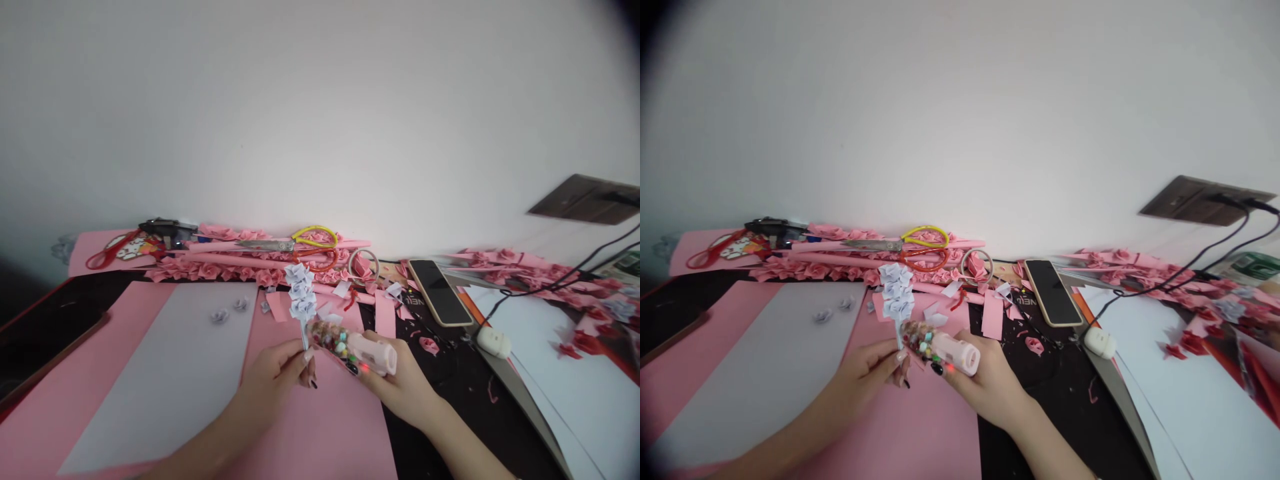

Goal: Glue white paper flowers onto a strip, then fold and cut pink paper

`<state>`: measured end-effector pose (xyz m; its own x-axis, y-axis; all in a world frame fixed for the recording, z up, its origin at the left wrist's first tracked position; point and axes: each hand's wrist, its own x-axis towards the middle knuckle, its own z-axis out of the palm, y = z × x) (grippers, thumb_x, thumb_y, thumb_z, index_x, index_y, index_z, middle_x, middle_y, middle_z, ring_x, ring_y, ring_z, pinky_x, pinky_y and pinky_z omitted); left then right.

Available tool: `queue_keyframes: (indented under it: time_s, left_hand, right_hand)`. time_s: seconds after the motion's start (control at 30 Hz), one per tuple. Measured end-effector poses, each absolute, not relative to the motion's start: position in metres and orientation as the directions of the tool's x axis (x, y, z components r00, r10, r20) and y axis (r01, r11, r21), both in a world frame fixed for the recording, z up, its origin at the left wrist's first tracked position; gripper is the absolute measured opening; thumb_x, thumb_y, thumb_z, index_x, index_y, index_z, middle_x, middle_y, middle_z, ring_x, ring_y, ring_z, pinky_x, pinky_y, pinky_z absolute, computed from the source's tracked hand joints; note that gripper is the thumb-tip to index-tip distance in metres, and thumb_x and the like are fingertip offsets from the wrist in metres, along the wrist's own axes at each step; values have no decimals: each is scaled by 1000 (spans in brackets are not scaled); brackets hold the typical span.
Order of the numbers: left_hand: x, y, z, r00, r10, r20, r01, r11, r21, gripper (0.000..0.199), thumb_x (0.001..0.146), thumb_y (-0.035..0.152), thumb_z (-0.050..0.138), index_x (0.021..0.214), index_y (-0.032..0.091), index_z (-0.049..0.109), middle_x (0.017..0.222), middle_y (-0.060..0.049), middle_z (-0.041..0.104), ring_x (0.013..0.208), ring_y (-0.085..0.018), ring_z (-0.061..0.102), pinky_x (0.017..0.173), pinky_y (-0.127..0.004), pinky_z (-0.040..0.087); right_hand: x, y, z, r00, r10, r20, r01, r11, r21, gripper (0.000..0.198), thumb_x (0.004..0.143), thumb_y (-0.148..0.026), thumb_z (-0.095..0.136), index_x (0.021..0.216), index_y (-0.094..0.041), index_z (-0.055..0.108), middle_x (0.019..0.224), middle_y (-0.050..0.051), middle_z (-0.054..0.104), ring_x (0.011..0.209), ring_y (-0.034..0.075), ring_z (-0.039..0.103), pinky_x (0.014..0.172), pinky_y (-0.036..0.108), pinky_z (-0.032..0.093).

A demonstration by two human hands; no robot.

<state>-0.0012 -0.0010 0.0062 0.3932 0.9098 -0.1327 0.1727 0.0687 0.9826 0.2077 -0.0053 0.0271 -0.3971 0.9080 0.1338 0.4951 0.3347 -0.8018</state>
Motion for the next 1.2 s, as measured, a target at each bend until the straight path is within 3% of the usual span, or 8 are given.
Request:
queue_keyframes:
  time_s: [0.57,1.2]
  left_hand:
    - [1,1,3,467,870,-159,1,179,984,28,85,31,41,66,16,54,63,1,55,58,-12,55,60,-23,44]
    - [2,-1,5,431,885,-174,-7,197,980,28,85,32,42,66,16,56,65,0,58,61,-13,58,62,-24,46]
  right_hand:
    - [206,-5,27,-372,920,124,504,313,-805,16,82,-30,48,73,-16,50,65,0,48,55,11,42,50,22,35]
    - [208,-6,28,-375,922,92,528,295,-796,17,81,-29,49,70,-17,45,63,-2,43,54,10,37,50,22,32]
